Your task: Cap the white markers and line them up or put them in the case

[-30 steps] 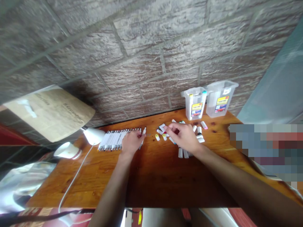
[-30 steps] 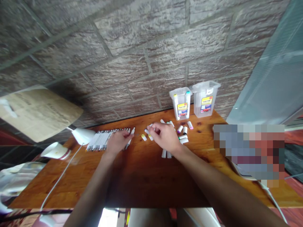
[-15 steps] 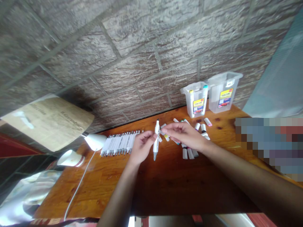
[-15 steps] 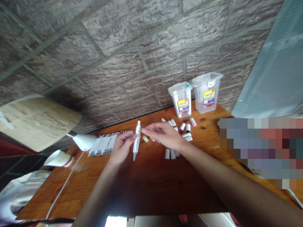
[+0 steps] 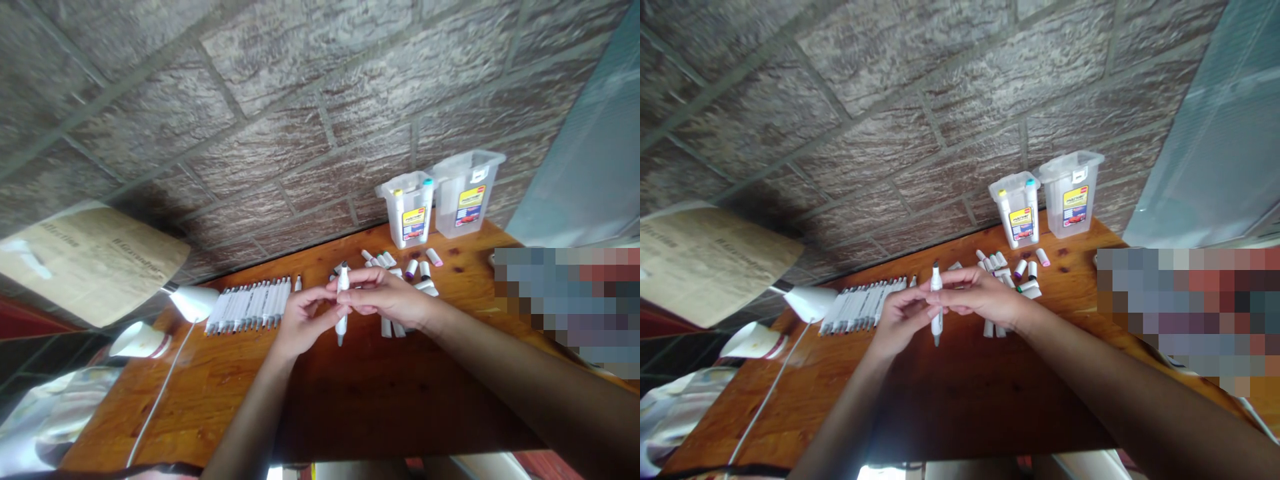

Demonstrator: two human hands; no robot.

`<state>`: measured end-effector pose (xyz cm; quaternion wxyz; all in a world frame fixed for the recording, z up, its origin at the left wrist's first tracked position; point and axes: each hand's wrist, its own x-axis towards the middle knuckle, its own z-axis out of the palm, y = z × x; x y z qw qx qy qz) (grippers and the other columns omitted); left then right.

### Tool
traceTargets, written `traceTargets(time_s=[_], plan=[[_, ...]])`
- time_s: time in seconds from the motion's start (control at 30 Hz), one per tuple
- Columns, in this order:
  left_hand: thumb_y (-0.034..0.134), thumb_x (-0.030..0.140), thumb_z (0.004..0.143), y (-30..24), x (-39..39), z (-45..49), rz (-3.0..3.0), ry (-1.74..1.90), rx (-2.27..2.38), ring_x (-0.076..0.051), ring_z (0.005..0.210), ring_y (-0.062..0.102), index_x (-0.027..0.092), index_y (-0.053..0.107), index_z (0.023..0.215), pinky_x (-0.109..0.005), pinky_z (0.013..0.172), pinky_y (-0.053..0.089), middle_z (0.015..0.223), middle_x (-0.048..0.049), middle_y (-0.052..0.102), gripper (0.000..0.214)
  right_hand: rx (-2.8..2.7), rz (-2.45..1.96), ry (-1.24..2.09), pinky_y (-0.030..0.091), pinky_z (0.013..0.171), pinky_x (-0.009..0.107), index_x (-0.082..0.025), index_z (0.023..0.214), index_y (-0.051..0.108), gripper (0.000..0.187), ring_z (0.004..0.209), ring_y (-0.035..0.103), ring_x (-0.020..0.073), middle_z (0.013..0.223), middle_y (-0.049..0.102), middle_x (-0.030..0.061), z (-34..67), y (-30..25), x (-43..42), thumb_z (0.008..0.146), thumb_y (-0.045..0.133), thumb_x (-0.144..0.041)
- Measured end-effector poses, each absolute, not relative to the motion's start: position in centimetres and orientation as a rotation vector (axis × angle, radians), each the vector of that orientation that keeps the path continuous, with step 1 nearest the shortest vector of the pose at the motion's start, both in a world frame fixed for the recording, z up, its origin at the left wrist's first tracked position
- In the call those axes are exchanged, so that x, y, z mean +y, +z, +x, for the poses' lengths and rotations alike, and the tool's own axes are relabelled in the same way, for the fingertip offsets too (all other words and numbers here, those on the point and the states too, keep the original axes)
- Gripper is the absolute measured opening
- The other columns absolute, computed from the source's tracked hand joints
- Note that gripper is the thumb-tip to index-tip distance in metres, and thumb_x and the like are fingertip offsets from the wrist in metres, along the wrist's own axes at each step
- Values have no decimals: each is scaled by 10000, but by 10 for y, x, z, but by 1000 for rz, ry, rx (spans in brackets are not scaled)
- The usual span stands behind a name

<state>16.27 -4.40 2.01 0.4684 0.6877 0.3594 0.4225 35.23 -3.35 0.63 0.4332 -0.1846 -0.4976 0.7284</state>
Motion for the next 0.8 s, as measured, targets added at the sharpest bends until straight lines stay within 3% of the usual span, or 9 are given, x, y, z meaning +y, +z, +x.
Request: traceTargets(time_s=[0.4, 0.67, 0.8], plan=[[829, 466, 771, 17, -43, 165, 1615, 980, 839, -254, 867, 784, 155, 760, 864, -347, 798, 642, 927, -91, 812, 332, -1259, -493, 1798, 196, 483, 227, -178, 1015, 791, 323, 509, 344, 46, 598, 532, -55, 354, 4, -31, 779, 840, -393], [784, 492, 816, 23, -46, 170, 1589, 923, 772, -241, 786, 773, 153, 778, 897, -334, 745, 627, 849, -90, 804, 349, -1287, -466, 1810, 215, 490, 225, -157, 889, 750, 274, 509, 385, 43, 604, 567, -48, 355, 8, -32, 812, 808, -413], [753, 501, 846, 14, -44, 167, 1541, 903, 733, -263, 858, 772, 148, 786, 966, -369, 815, 620, 898, -106, 802, 374, -1290, -457, 1834, 225, 499, 231, -153, 941, 754, 312, 511, 411, 57, 561, 536, -58, 358, 11, -31, 807, 804, -430]])
